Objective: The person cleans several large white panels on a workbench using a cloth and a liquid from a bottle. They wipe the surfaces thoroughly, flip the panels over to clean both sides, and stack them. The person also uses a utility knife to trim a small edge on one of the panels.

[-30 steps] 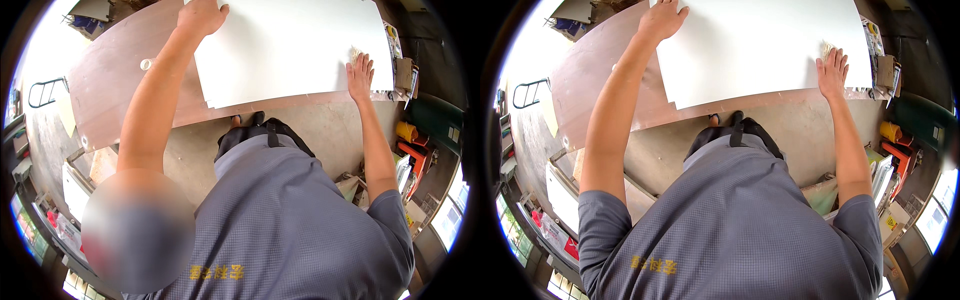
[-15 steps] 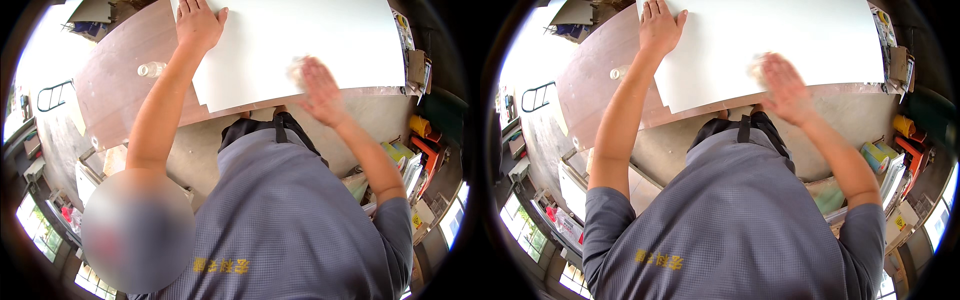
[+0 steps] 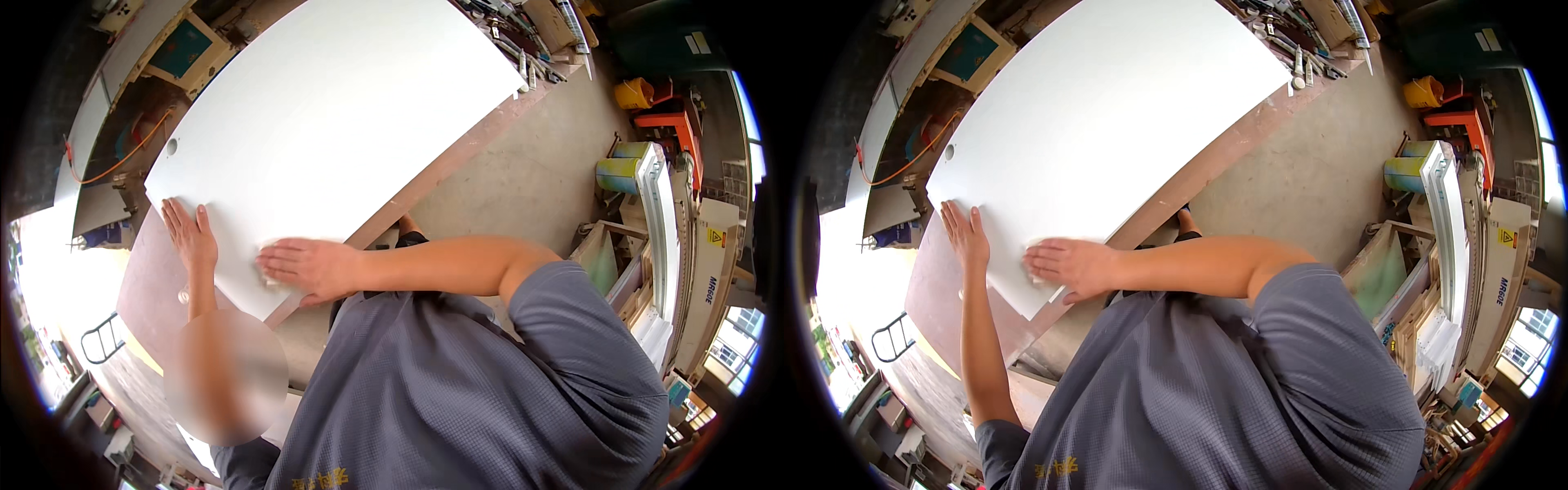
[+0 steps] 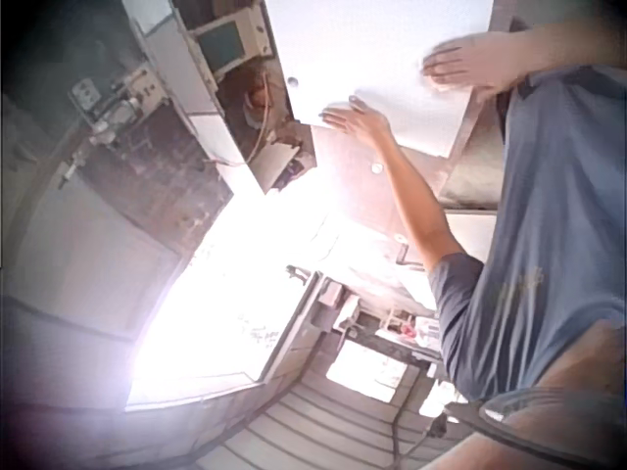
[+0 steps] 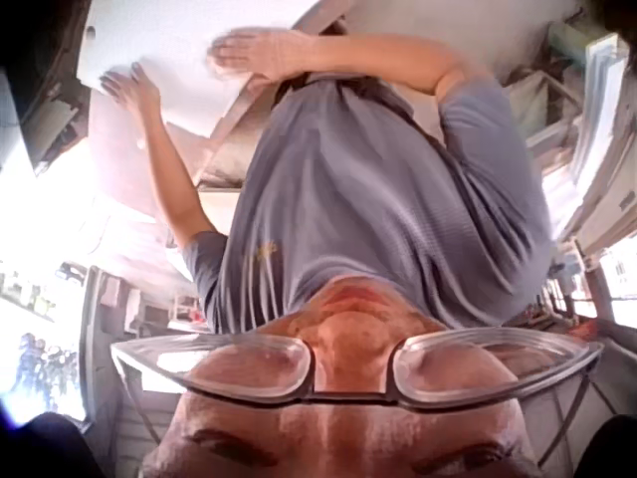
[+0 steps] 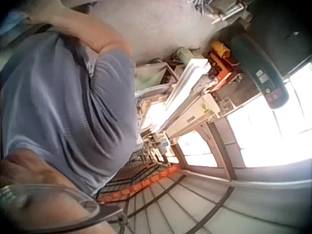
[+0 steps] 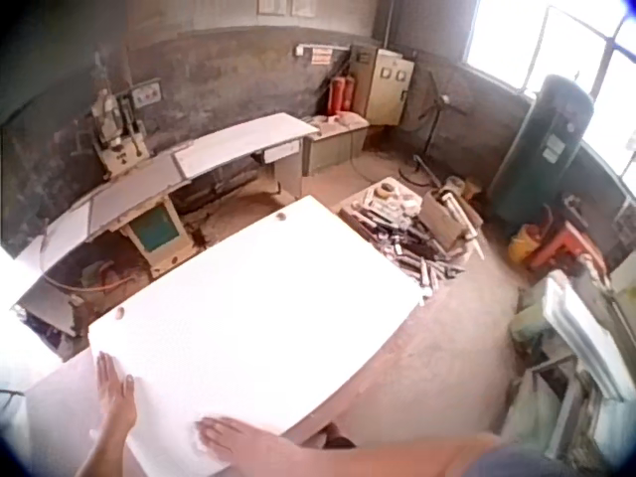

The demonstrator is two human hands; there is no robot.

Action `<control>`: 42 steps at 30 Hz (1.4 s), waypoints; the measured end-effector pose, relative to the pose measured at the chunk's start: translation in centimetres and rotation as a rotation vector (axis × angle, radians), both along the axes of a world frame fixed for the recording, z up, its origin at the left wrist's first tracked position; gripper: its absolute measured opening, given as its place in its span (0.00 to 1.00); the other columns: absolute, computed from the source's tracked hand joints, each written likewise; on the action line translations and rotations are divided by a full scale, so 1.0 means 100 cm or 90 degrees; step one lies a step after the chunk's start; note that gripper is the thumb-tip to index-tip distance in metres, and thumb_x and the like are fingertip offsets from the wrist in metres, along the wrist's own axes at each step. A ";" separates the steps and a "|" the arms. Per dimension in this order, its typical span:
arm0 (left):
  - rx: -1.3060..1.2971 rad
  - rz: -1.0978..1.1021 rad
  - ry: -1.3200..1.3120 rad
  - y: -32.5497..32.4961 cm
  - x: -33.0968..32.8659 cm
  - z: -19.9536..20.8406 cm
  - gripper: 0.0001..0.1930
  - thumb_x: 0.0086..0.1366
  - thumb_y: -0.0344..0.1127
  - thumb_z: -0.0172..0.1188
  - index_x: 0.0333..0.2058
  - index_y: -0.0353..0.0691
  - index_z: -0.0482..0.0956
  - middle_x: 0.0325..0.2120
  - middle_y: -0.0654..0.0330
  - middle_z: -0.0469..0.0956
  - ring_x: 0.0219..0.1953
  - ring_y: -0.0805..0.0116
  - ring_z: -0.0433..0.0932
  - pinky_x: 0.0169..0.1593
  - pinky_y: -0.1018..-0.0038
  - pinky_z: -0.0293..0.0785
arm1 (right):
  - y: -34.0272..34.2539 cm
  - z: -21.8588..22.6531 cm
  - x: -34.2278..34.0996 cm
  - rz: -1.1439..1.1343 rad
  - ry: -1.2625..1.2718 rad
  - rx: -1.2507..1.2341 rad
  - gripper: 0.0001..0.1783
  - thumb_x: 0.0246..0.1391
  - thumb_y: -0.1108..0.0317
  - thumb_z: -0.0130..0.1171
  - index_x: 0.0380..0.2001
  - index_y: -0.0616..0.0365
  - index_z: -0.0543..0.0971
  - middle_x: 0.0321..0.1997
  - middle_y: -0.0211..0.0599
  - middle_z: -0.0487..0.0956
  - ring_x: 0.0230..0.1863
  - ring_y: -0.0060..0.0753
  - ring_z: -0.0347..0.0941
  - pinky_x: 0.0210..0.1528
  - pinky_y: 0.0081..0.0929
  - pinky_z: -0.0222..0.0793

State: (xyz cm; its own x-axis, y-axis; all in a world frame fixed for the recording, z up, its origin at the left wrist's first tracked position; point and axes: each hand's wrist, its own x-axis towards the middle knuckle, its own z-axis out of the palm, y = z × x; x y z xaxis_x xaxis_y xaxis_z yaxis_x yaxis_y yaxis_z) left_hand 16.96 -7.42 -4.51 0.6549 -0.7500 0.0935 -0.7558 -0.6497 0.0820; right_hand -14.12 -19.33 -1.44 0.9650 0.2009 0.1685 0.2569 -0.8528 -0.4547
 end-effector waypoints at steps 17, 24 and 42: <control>-0.019 0.059 0.044 -0.004 -0.003 -0.004 0.43 0.78 0.58 0.40 0.73 0.22 0.48 0.76 0.35 0.43 0.79 0.41 0.42 0.79 0.54 0.37 | -0.217 0.003 -0.163 -0.672 0.060 -0.159 0.50 0.68 0.36 0.47 0.73 0.71 0.57 0.80 0.56 0.54 0.82 0.52 0.45 0.83 0.43 0.38; -0.003 0.063 0.050 -0.011 -0.007 0.000 0.43 0.78 0.58 0.39 0.73 0.22 0.46 0.76 0.35 0.43 0.79 0.41 0.41 0.79 0.53 0.37 | -0.246 0.002 -0.172 -0.869 0.036 -0.136 0.53 0.64 0.37 0.54 0.71 0.76 0.57 0.78 0.63 0.55 0.82 0.60 0.44 0.82 0.49 0.38; -0.011 0.055 0.024 -0.014 -0.012 0.000 0.41 0.79 0.56 0.40 0.74 0.25 0.47 0.76 0.36 0.45 0.79 0.42 0.43 0.80 0.54 0.37 | -0.274 0.011 -0.106 -0.792 0.111 -0.165 0.46 0.64 0.34 0.51 0.74 0.56 0.61 0.82 0.48 0.52 0.82 0.59 0.40 0.78 0.71 0.32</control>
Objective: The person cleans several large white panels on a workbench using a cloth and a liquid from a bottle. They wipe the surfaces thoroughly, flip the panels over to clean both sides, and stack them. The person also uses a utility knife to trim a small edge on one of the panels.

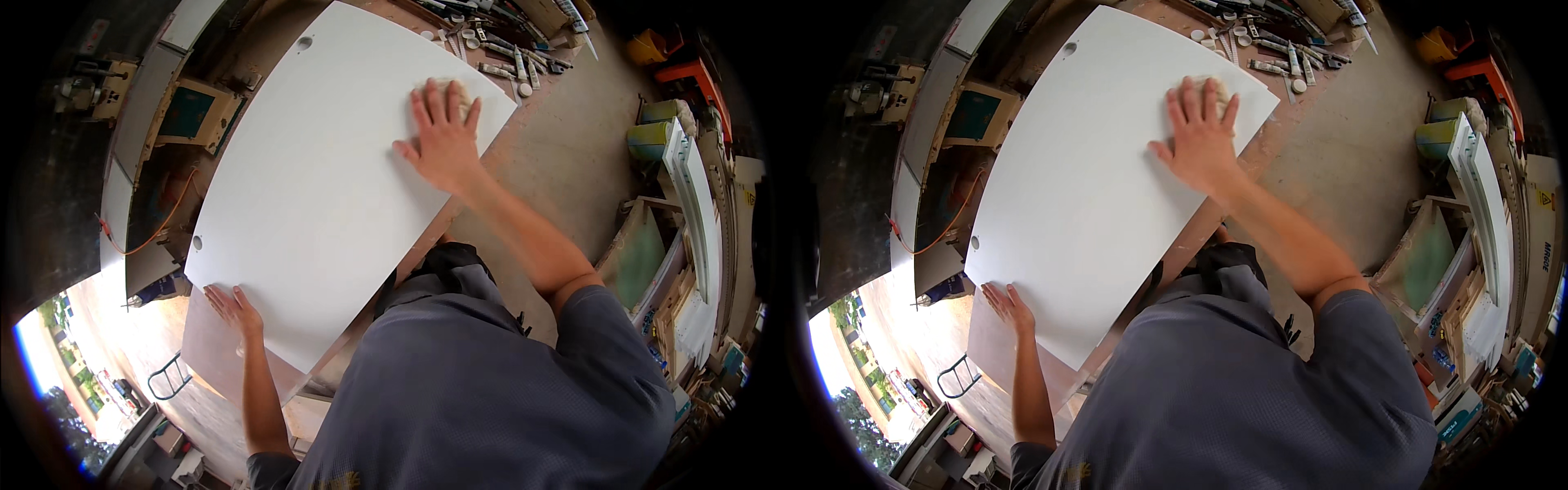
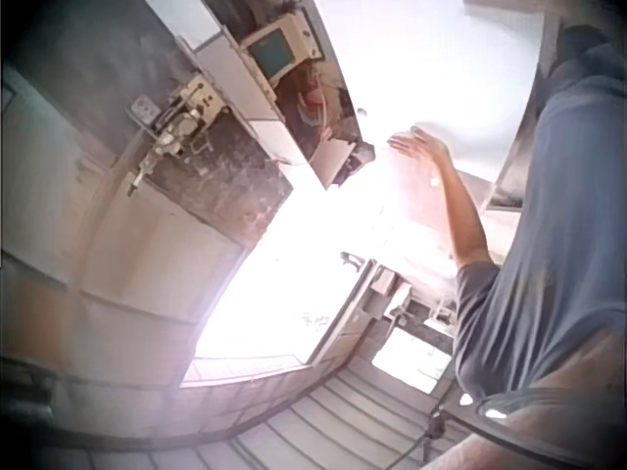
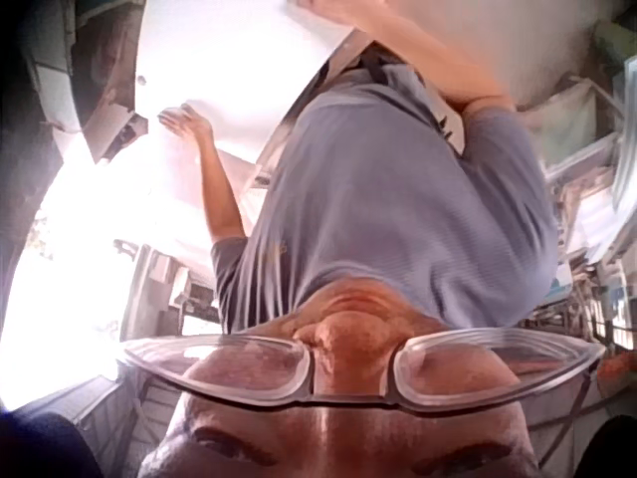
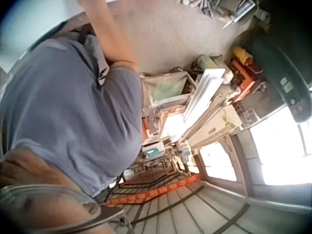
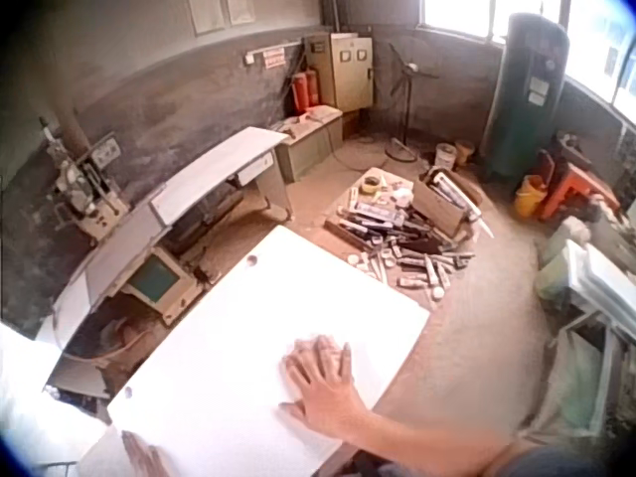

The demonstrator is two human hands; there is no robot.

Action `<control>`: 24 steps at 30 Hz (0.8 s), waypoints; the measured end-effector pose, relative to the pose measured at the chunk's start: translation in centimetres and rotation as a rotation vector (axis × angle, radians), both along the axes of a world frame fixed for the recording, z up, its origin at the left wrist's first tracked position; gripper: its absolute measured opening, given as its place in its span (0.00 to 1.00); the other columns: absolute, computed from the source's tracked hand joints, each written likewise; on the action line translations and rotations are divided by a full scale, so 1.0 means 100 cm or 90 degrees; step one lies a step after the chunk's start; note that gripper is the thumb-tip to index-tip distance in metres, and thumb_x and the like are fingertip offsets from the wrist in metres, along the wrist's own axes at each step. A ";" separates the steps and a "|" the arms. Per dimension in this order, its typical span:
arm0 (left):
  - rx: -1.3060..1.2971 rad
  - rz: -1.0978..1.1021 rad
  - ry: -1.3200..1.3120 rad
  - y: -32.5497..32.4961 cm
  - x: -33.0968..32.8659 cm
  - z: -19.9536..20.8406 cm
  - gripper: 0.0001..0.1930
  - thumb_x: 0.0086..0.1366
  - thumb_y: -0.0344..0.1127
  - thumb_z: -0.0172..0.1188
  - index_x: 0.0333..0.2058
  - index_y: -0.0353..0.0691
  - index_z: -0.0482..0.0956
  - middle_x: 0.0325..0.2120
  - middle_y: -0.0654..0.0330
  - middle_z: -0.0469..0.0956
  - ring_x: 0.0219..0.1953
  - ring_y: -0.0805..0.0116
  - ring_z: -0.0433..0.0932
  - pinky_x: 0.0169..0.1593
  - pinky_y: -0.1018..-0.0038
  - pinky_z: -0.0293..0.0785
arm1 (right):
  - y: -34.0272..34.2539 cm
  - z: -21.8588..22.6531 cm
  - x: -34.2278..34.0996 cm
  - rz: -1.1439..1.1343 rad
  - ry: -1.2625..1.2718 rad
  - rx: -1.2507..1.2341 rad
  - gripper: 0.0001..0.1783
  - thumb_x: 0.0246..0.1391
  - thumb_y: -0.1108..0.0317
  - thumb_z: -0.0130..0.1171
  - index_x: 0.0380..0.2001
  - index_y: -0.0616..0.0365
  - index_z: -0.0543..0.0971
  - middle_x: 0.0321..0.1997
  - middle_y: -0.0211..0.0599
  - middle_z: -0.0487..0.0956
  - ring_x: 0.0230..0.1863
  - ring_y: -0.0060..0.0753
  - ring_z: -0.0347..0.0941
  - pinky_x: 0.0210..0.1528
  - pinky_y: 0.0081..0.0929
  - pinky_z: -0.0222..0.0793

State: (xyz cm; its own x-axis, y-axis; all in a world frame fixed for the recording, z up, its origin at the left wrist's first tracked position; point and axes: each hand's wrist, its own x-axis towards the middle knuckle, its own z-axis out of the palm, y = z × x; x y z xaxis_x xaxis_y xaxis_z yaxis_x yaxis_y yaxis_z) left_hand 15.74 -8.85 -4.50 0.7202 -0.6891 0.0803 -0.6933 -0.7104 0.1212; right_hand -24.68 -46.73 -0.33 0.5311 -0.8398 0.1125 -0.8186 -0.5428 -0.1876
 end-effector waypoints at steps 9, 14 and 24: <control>-0.018 -0.004 0.020 0.009 0.000 0.001 0.38 0.78 0.50 0.43 0.74 0.25 0.48 0.76 0.38 0.45 0.79 0.42 0.43 0.80 0.54 0.38 | 0.056 -0.018 0.080 0.393 -0.088 0.046 0.41 0.66 0.36 0.51 0.73 0.50 0.65 0.82 0.39 0.53 0.84 0.48 0.39 0.82 0.56 0.34; -0.002 0.001 0.027 -0.003 -0.003 0.006 0.38 0.78 0.49 0.42 0.74 0.26 0.47 0.77 0.38 0.44 0.79 0.43 0.42 0.80 0.53 0.37 | -0.104 -0.016 0.007 -0.098 -0.012 -0.101 0.43 0.69 0.39 0.48 0.73 0.62 0.61 0.81 0.50 0.55 0.82 0.52 0.44 0.82 0.49 0.38; 0.001 -0.009 0.031 0.008 0.005 0.003 0.39 0.78 0.52 0.40 0.74 0.26 0.46 0.77 0.37 0.43 0.79 0.40 0.42 0.79 0.52 0.38 | -0.057 -0.005 -0.038 -0.014 -0.083 -0.040 0.42 0.64 0.42 0.56 0.70 0.63 0.65 0.80 0.51 0.56 0.82 0.52 0.46 0.81 0.50 0.42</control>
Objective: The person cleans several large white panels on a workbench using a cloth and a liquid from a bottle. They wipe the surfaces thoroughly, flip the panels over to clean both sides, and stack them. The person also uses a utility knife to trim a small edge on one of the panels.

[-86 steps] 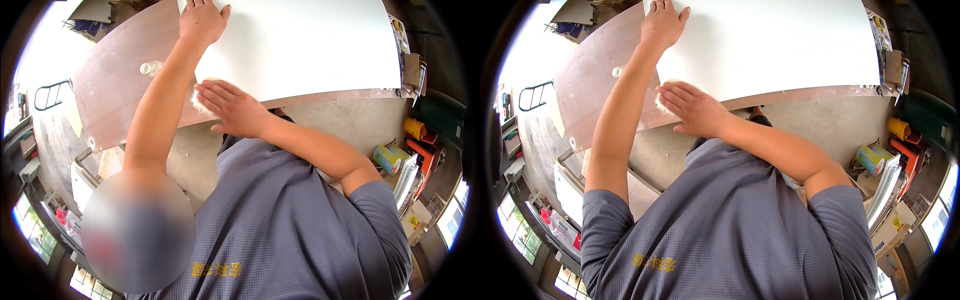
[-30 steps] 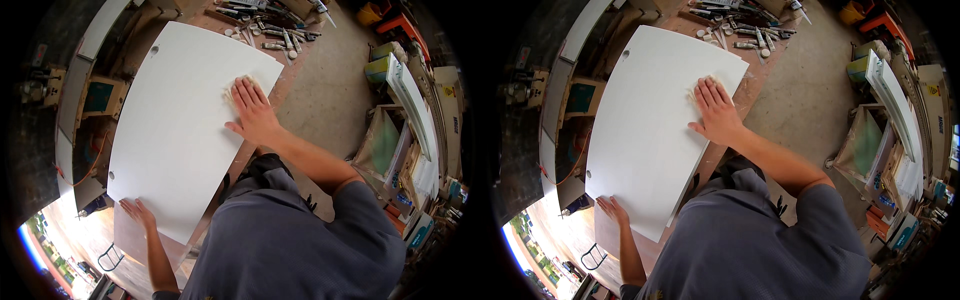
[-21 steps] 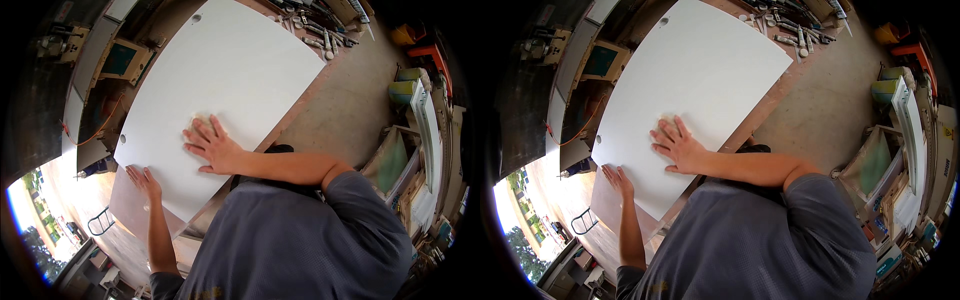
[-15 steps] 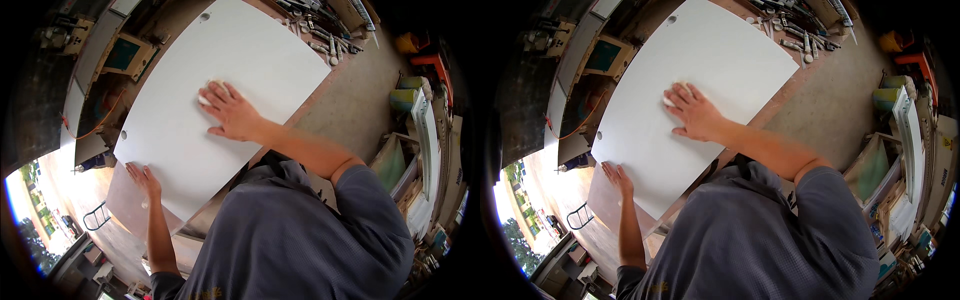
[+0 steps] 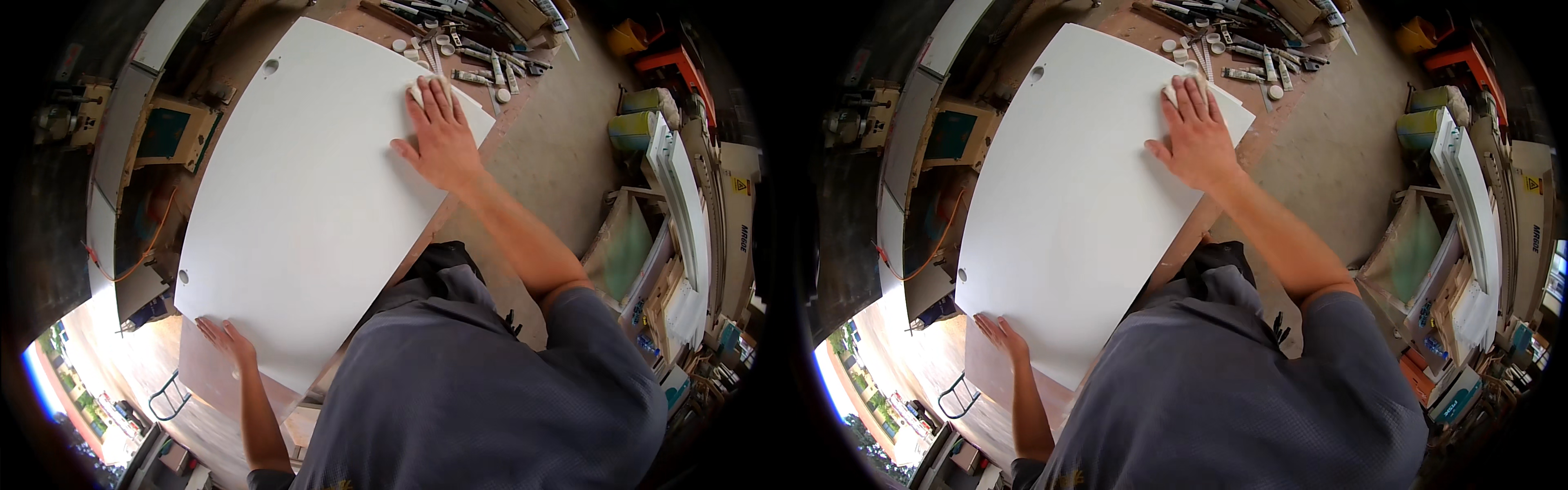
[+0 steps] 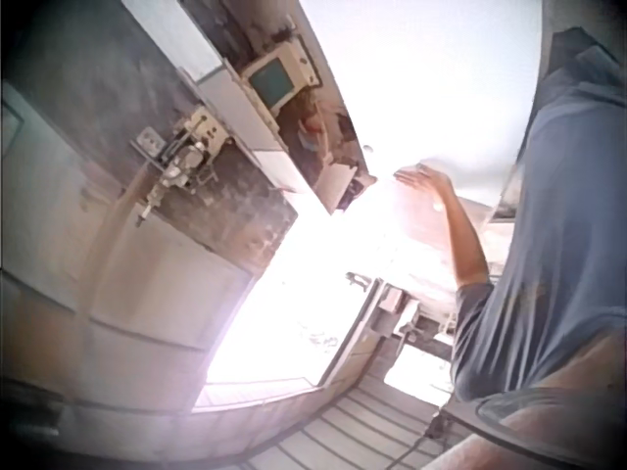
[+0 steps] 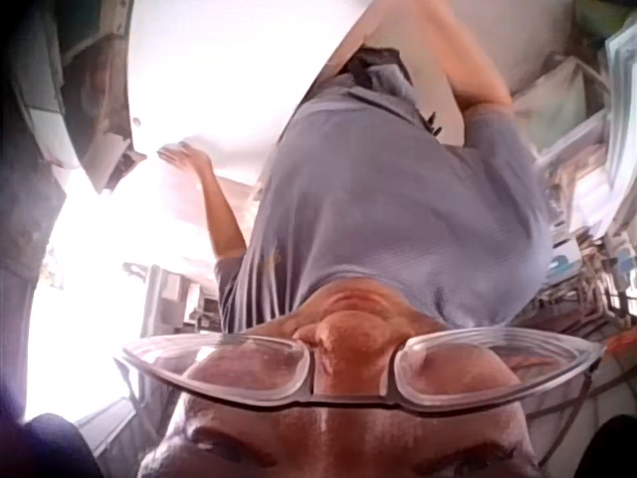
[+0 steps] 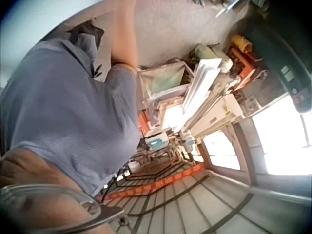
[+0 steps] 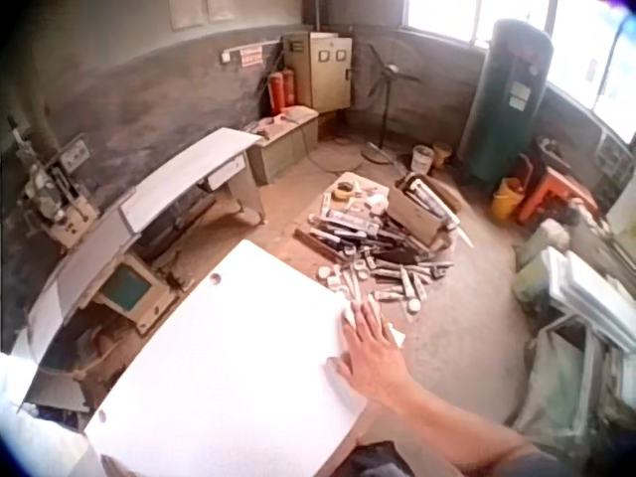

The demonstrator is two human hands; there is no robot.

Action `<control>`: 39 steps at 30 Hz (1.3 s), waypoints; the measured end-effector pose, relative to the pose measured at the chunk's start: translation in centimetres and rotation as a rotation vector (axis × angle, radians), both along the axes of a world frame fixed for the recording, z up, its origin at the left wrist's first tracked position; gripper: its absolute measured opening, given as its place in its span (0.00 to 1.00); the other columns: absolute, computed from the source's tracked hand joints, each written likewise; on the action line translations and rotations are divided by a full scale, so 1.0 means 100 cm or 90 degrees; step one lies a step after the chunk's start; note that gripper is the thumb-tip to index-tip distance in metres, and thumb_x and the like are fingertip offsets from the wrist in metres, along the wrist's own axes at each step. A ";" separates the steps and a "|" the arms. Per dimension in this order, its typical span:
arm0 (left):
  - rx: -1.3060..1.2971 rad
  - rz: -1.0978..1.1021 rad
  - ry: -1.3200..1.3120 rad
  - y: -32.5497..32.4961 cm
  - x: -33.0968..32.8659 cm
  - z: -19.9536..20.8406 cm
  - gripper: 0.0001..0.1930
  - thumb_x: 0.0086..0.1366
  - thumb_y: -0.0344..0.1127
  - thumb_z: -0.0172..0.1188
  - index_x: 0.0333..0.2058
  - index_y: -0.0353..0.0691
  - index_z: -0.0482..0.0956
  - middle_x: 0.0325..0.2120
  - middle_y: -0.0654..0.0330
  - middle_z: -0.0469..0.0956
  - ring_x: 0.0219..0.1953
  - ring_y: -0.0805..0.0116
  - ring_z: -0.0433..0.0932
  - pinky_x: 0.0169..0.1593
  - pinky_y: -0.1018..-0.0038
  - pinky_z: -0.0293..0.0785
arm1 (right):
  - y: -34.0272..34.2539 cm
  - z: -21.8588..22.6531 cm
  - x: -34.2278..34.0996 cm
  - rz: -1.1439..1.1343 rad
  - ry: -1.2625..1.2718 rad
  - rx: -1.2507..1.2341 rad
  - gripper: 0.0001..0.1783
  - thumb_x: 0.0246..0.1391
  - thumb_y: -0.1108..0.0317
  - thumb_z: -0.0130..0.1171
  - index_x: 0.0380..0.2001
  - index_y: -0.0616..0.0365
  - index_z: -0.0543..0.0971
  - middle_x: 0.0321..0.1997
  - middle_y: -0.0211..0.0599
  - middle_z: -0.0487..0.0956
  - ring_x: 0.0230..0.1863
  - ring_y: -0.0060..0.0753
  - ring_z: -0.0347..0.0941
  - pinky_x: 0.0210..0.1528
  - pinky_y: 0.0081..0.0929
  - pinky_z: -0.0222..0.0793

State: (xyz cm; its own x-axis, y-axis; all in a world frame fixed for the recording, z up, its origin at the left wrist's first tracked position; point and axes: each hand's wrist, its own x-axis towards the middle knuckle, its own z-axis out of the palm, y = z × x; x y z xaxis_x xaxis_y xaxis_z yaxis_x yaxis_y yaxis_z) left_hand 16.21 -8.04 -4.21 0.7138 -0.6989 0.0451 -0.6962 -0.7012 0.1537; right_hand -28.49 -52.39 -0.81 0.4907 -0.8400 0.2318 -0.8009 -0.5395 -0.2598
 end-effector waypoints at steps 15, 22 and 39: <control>-0.020 -0.005 0.006 -0.016 -0.010 0.010 0.38 0.79 0.51 0.41 0.75 0.28 0.48 0.77 0.39 0.46 0.79 0.41 0.44 0.79 0.52 0.40 | -0.177 -0.024 0.177 0.087 0.059 -0.033 0.47 0.67 0.32 0.44 0.73 0.61 0.61 0.82 0.48 0.52 0.83 0.49 0.41 0.82 0.45 0.40; -0.035 0.025 0.023 -0.012 -0.014 0.012 0.38 0.79 0.51 0.42 0.75 0.29 0.48 0.77 0.40 0.46 0.79 0.42 0.43 0.79 0.51 0.40 | -0.132 -0.014 0.110 0.117 0.038 -0.005 0.46 0.66 0.38 0.53 0.72 0.64 0.61 0.81 0.52 0.53 0.83 0.51 0.42 0.81 0.47 0.42; -0.037 0.006 0.021 -0.026 -0.015 0.023 0.36 0.76 0.46 0.44 0.74 0.26 0.50 0.76 0.38 0.47 0.78 0.39 0.45 0.79 0.50 0.39 | -0.208 -0.022 0.189 0.196 0.091 -0.054 0.48 0.68 0.34 0.45 0.74 0.65 0.58 0.81 0.52 0.53 0.82 0.54 0.43 0.81 0.48 0.42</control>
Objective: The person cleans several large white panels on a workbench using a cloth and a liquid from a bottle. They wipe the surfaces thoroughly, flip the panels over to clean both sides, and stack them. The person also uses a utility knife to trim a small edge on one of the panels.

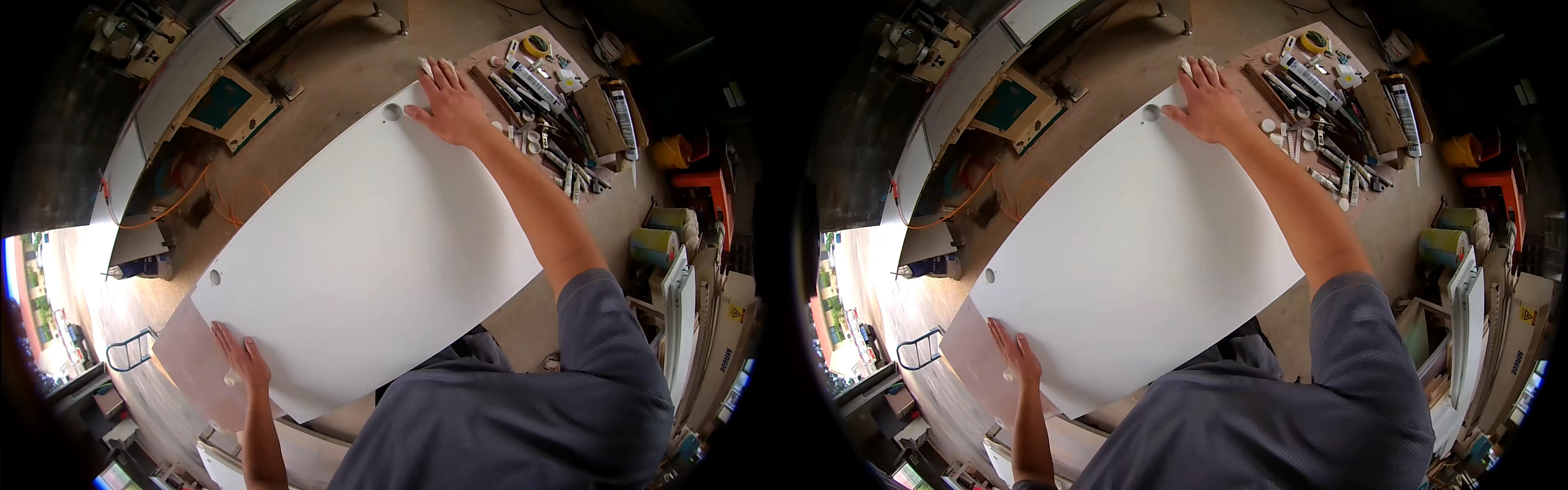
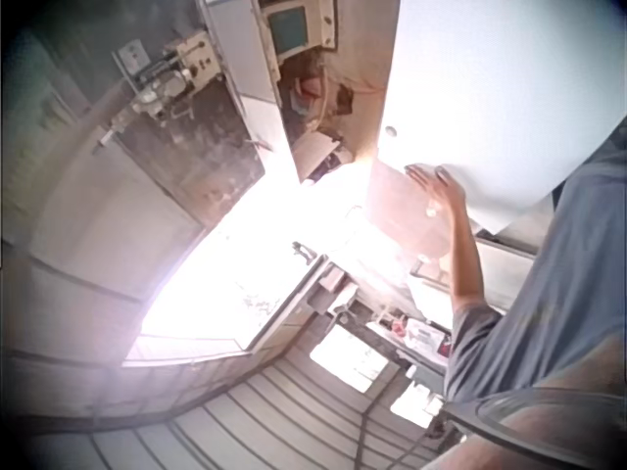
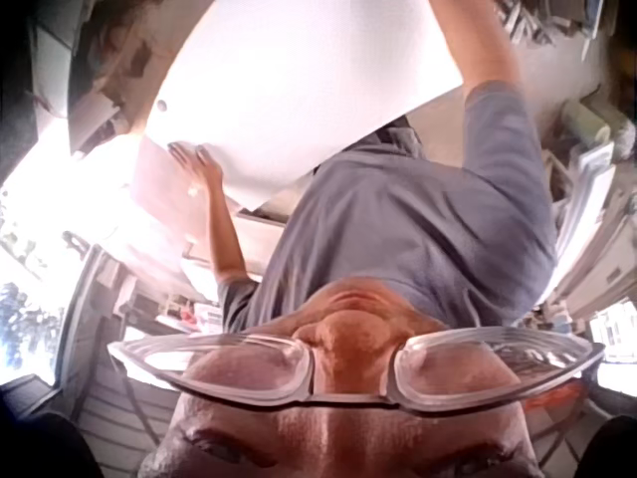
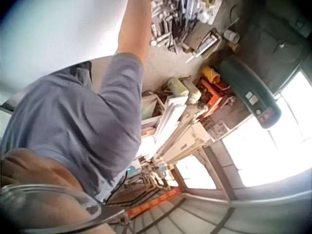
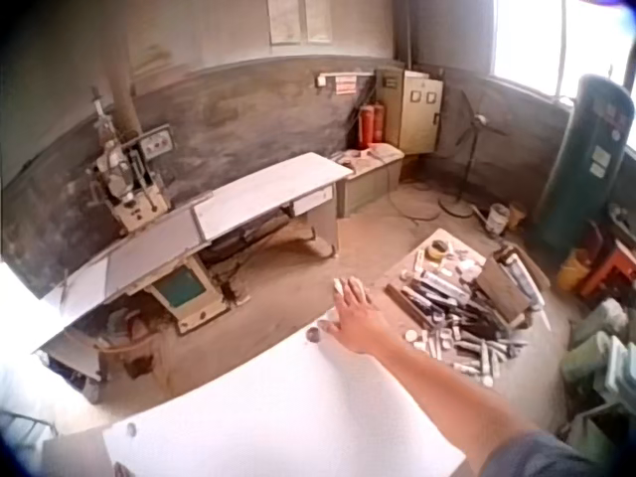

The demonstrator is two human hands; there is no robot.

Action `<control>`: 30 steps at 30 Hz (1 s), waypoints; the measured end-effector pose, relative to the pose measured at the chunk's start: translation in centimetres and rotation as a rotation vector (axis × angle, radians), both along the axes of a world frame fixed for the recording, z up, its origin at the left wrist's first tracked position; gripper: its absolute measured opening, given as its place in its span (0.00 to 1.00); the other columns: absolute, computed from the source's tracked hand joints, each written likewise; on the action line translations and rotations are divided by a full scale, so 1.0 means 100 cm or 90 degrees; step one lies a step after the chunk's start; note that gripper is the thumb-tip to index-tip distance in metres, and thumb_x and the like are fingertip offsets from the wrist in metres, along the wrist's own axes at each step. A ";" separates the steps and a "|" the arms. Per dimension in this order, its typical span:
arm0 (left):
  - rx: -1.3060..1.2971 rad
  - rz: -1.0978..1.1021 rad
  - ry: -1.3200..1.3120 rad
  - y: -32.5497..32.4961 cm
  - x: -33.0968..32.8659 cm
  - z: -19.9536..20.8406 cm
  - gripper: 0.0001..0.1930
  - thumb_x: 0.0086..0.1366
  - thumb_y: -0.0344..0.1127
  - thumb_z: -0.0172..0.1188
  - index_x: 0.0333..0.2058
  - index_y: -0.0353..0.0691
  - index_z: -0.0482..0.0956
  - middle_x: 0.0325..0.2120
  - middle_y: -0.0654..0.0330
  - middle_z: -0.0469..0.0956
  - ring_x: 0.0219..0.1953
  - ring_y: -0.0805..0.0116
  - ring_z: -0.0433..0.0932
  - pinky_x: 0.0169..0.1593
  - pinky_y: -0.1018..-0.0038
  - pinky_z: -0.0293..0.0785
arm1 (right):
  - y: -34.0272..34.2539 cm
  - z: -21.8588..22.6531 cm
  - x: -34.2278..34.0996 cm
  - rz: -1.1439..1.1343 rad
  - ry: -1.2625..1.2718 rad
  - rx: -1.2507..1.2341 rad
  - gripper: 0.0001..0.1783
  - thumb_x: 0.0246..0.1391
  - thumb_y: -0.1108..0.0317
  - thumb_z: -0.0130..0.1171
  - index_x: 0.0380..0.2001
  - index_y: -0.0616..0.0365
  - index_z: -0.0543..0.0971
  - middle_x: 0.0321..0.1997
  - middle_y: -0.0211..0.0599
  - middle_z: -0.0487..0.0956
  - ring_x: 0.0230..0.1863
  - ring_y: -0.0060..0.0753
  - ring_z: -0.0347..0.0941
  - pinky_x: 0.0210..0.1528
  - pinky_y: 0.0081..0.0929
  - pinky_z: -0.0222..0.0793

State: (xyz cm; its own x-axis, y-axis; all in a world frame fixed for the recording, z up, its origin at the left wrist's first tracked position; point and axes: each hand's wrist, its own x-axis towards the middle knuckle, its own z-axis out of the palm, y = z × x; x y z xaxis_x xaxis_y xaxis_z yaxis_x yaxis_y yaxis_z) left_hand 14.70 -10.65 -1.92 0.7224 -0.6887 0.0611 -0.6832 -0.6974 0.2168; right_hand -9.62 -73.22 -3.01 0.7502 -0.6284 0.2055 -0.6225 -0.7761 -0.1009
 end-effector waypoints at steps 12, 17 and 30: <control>-0.010 -0.002 -0.001 0.000 -0.001 -0.002 0.36 0.74 0.40 0.46 0.73 0.25 0.50 0.76 0.38 0.48 0.78 0.38 0.45 0.79 0.49 0.39 | 0.010 0.009 0.021 -0.076 0.081 -0.018 0.49 0.68 0.31 0.43 0.76 0.60 0.56 0.83 0.48 0.49 0.84 0.49 0.39 0.83 0.45 0.37; 0.008 0.008 0.004 -0.003 -0.007 0.006 0.36 0.73 0.37 0.48 0.73 0.24 0.50 0.76 0.38 0.48 0.78 0.38 0.45 0.79 0.50 0.39 | 0.004 0.001 0.007 0.026 0.058 -0.023 0.48 0.68 0.33 0.45 0.76 0.61 0.55 0.82 0.50 0.50 0.83 0.49 0.41 0.82 0.48 0.36; -0.011 0.001 -0.012 0.006 -0.003 0.003 0.37 0.71 0.36 0.51 0.72 0.24 0.51 0.76 0.38 0.48 0.78 0.39 0.45 0.79 0.51 0.40 | 0.220 0.009 0.135 0.268 0.036 0.093 0.46 0.70 0.33 0.41 0.77 0.57 0.55 0.83 0.43 0.49 0.84 0.44 0.37 0.83 0.46 0.30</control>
State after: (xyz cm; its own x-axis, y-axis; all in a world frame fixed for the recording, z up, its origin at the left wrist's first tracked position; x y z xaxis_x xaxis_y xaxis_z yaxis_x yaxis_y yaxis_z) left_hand 14.42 -10.08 -1.57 0.7217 -0.6868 0.0865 -0.6865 -0.6942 0.2165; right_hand 3.93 -51.25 -2.11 0.9543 -0.2852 0.0888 -0.2630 -0.9432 -0.2028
